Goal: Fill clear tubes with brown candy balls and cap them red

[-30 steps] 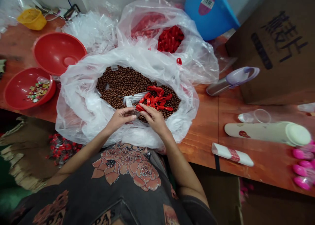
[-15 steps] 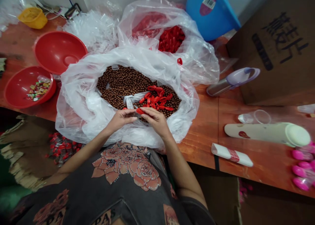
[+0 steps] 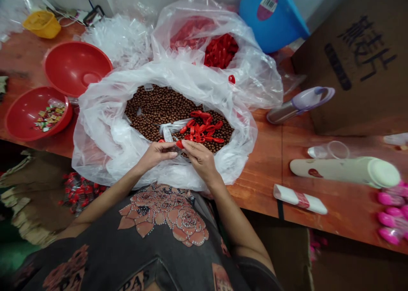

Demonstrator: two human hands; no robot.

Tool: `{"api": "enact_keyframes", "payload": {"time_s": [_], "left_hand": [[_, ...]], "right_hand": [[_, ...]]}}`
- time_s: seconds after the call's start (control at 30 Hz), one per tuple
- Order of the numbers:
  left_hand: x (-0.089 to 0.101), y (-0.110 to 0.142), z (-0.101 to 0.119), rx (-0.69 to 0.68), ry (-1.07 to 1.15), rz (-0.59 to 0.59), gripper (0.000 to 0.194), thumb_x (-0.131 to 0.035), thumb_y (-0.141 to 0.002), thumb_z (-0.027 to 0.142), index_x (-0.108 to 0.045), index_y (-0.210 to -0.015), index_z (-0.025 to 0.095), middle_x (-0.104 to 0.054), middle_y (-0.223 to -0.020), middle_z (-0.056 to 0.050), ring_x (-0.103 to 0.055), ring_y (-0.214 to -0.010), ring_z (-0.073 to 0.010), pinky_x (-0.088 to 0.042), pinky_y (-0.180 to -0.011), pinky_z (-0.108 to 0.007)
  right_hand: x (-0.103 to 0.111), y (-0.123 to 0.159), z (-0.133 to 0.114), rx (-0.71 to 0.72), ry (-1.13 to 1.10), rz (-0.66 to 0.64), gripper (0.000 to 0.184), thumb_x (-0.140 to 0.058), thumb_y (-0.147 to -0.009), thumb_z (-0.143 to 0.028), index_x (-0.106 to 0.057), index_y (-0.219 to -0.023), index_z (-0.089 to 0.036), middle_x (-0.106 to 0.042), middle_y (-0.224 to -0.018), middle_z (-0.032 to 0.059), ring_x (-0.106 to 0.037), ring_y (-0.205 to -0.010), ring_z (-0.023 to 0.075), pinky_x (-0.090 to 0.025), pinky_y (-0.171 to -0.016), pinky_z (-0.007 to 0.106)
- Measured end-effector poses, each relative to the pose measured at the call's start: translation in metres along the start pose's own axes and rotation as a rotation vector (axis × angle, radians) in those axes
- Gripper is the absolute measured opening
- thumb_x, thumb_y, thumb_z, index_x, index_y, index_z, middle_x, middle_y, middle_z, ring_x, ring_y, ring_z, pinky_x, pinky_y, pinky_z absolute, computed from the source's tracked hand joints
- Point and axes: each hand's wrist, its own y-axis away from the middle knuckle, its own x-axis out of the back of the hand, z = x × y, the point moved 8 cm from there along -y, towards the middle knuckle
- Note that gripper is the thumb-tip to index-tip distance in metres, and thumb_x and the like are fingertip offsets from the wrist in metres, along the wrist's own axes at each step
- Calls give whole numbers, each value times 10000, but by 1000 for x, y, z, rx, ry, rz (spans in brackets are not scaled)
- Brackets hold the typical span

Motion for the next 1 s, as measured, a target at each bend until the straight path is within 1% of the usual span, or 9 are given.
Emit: {"api": "enact_keyframes", "payload": {"time_s": [0.2, 0.3, 0.47, 0.6, 0.7, 0.77, 0.87, 0.93, 1.0], "left_hand": [[0, 2, 6, -24, -68, 25, 438, -755, -747, 290, -721, -1172, 192, -704, -1212, -98, -680, -1091, -238, -463, -1053, -427], [-2, 2, 6, -10, 8, 45, 432, -769, -734, 286, -730, -1155, 194, -731, -1159, -83, -700, -1023, -222, -497, -1011, -409], [-3, 4, -2, 9, 187, 162, 426, -809, -695, 289, -753, -1105, 186, -774, -997, -59, -707, -835, -178, -549, -883, -356], [-5, 6, -12, 40, 265, 200, 418, -824, -675, 264, -761, -1080, 179, -772, -989, -62, -692, -824, -170, -544, -853, -342], [-6, 7, -14, 45, 314, 220, 403, -834, -666, 259, -763, -1053, 173, -768, -982, -56, -684, -827, -158, -534, -841, -315], [-8, 6, -12, 40, 360, 217, 418, -849, -651, 264, -752, -1044, 161, -762, -978, -55, -681, -834, -151, -531, -829, -291], [-20, 0, -9, 88, 464, 134, 482, -794, -728, 428, -692, -1111, 154, -748, -939, -67, -688, -778, -156, -546, -730, -276], [-30, -4, -11, 165, 530, 72, 568, -645, -816, 593, -641, -1168, 149, -724, -804, -62, -673, -648, -158, -532, -595, -260], [-37, -6, -13, 222, 554, 58, 623, -508, -870, 660, -599, -1206, 143, -659, -644, -29, -613, -505, -145, -472, -478, -232]], "right_hand": [[3, 4, -3, 54, 51, -1, 368, -581, -931, -158, -666, -1228, -357, -725, -1201, 5, -700, -1076, 186, -579, -937, 406], [1, 7, -8, 38, 91, 11, 387, -595, -936, -200, -622, -1299, -331, -704, -1245, 27, -685, -1116, 197, -565, -978, 416], [-12, 13, -14, 27, 215, -21, 633, -680, -885, -324, -443, -1470, -271, -613, -1378, 92, -601, -1254, 247, -515, -1064, 451], [-23, 16, -11, 47, 304, -69, 751, -684, -875, -369, -323, -1525, -261, -576, -1414, 113, -557, -1302, 270, -489, -1087, 491], [-23, 15, -14, 127, 333, -62, 761, -673, -883, -336, -283, -1530, -244, -576, -1406, 135, -552, -1306, 267, -499, -1069, 485], [-19, 12, -15, 162, 342, -56, 729, -665, -887, -317, -301, -1513, -239, -592, -1380, 141, -570, -1283, 266, -509, -1047, 481], [-16, 7, -15, 156, 322, -77, 724, -711, -844, -347, -356, -1468, -245, -621, -1330, 135, -612, -1212, 284, -520, -1004, 497], [-17, 6, -16, 155, 294, -103, 739, -745, -809, -355, -377, -1441, -253, -640, -1284, 130, -632, -1152, 295, -535, -955, 503], [-21, 7, -19, 160, 281, -118, 745, -750, -796, -326, -371, -1433, -256, -650, -1246, 127, -638, -1109, 296, -545, -916, 499]]}}
